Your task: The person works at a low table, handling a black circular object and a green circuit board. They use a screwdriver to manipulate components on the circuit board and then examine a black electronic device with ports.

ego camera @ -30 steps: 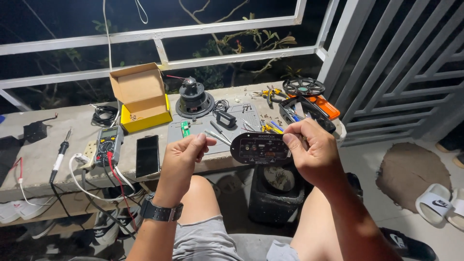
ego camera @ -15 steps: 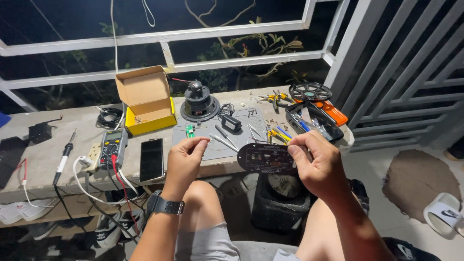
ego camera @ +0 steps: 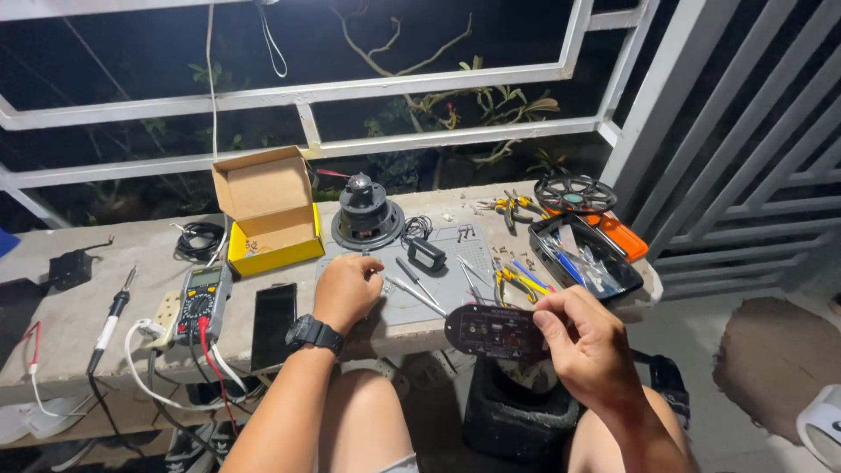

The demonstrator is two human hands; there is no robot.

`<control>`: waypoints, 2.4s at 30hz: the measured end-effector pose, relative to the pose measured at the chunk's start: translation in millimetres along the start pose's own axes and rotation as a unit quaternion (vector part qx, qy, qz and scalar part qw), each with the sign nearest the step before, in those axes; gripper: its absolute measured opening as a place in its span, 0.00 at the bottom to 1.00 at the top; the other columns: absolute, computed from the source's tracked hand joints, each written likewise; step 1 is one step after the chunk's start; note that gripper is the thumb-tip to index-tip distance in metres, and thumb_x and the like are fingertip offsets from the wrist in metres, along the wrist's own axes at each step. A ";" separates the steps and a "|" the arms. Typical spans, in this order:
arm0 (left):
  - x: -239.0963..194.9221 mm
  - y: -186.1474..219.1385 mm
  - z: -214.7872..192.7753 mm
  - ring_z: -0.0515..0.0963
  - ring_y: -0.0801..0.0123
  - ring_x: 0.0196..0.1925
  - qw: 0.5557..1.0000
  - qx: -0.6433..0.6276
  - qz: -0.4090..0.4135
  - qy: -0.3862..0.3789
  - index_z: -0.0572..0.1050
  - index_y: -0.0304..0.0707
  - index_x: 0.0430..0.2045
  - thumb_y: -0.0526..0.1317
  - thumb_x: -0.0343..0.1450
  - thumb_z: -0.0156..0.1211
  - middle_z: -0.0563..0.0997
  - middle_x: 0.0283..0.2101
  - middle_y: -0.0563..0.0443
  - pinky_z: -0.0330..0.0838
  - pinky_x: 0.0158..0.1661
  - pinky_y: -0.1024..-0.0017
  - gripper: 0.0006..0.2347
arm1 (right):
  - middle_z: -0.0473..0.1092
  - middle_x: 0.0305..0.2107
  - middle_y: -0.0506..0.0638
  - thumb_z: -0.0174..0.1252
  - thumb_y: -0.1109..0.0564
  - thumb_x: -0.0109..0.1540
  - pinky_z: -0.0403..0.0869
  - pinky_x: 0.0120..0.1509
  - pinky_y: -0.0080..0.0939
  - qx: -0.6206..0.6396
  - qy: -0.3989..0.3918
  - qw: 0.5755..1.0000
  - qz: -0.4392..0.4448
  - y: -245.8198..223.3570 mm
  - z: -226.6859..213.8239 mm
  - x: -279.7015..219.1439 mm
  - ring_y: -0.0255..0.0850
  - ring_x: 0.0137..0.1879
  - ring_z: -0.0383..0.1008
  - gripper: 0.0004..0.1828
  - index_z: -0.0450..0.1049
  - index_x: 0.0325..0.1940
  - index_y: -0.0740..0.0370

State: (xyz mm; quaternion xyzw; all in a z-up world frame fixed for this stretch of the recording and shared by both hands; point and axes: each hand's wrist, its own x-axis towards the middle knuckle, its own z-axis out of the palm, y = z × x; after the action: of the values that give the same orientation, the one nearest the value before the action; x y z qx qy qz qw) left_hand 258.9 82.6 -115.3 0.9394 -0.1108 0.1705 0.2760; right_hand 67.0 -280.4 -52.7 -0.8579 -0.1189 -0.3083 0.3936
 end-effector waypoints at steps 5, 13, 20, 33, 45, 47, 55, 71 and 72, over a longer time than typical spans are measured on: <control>22.9 -3.4 7.2 0.85 0.40 0.54 0.993 0.108 0.007 -0.054 0.92 0.51 0.53 0.44 0.75 0.58 0.93 0.48 0.38 0.82 0.53 0.41 0.17 | 0.79 0.36 0.42 0.67 0.57 0.69 0.74 0.51 0.34 0.002 0.004 1.000 0.017 16.8 11.0 5.4 0.35 0.43 0.80 0.03 0.85 0.42 0.53; 29.3 -11.0 -1.9 0.85 0.39 0.54 0.992 0.102 0.015 -0.070 0.89 0.49 0.58 0.32 0.68 0.64 0.87 0.51 0.42 0.82 0.51 0.43 0.23 | 0.78 0.34 0.41 0.66 0.58 0.69 0.73 0.45 0.35 0.008 -0.002 0.999 0.032 14.9 20.4 12.9 0.35 0.38 0.76 0.03 0.85 0.42 0.53; -47.4 93.0 -51.2 0.68 0.80 0.18 0.949 -0.288 -0.128 0.015 0.91 0.44 0.58 0.42 0.82 0.62 0.92 0.28 0.54 0.61 0.20 0.76 0.14 | 0.77 0.37 0.42 0.65 0.58 0.71 0.72 0.47 0.34 0.027 0.001 0.999 0.026 11.1 20.1 6.0 0.35 0.39 0.76 0.03 0.84 0.43 0.54; -66.6 165.0 -45.6 0.78 0.78 0.36 0.894 -0.437 0.063 0.072 0.95 0.44 0.42 0.36 0.76 0.76 0.87 0.33 0.50 0.79 0.42 0.74 0.05 | 0.75 0.28 0.55 0.65 0.59 0.74 0.80 0.48 0.49 0.090 0.010 0.993 -0.073 -25.9 -1.1 66.5 0.47 0.35 0.79 0.08 0.86 0.43 0.60; -13.0 161.8 -8.5 0.74 0.78 0.40 0.862 -0.502 0.036 0.058 0.94 0.38 0.37 0.37 0.77 0.77 0.82 0.30 0.49 0.76 0.44 0.74 0.04 | 0.81 0.34 0.51 0.58 0.59 0.78 0.82 0.52 0.45 0.173 0.030 0.984 0.020 38.1 24.8 74.9 0.37 0.39 0.77 0.13 0.90 0.54 0.61; -7.3 155.5 4.8 0.74 0.77 0.40 0.857 -0.511 0.026 0.062 0.94 0.37 0.37 0.37 0.77 0.76 0.82 0.30 0.48 0.76 0.44 0.73 0.04 | 0.81 0.33 0.49 0.57 0.59 0.78 0.83 0.52 0.44 0.191 0.029 0.980 0.051 47.0 31.5 76.1 0.34 0.38 0.74 0.14 0.89 0.56 0.62; -6.9 124.8 44.9 0.87 0.72 0.46 0.818 -0.569 -0.062 0.060 0.94 0.37 0.40 0.35 0.74 0.79 0.90 0.40 0.52 0.80 0.50 0.76 0.04 | 0.80 0.42 0.48 0.63 0.61 0.73 0.78 0.36 0.31 0.133 0.009 0.986 0.098 71.1 63.2 65.4 0.34 0.28 0.75 0.10 0.86 0.56 0.63; -32.5 97.8 59.7 0.85 0.74 0.44 0.833 -0.533 -0.075 0.126 0.91 0.38 0.39 0.30 0.74 0.78 0.89 0.39 0.51 0.76 0.42 0.78 0.04 | 0.71 0.49 0.50 0.60 0.61 0.77 0.79 0.33 0.28 0.181 0.080 0.972 0.127 80.1 69.5 56.1 0.33 0.39 0.71 0.09 0.84 0.58 0.63; -33.6 100.0 58.9 0.79 0.76 0.37 0.813 -0.564 -0.077 0.124 0.82 0.41 0.32 0.29 0.73 0.78 0.82 0.33 0.55 0.78 0.42 0.77 0.08 | 0.71 0.49 0.50 0.60 0.61 0.77 0.77 0.32 0.28 0.202 0.084 0.967 0.131 81.0 69.1 55.8 0.33 0.40 0.71 0.09 0.84 0.57 0.63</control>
State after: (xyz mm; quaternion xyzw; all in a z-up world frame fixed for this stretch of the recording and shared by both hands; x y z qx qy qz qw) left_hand 213.1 -28.6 -126.6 0.5957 -0.0801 0.1712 0.7806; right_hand 176.8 -284.5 -101.3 -0.7399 -0.0317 -0.2947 0.6039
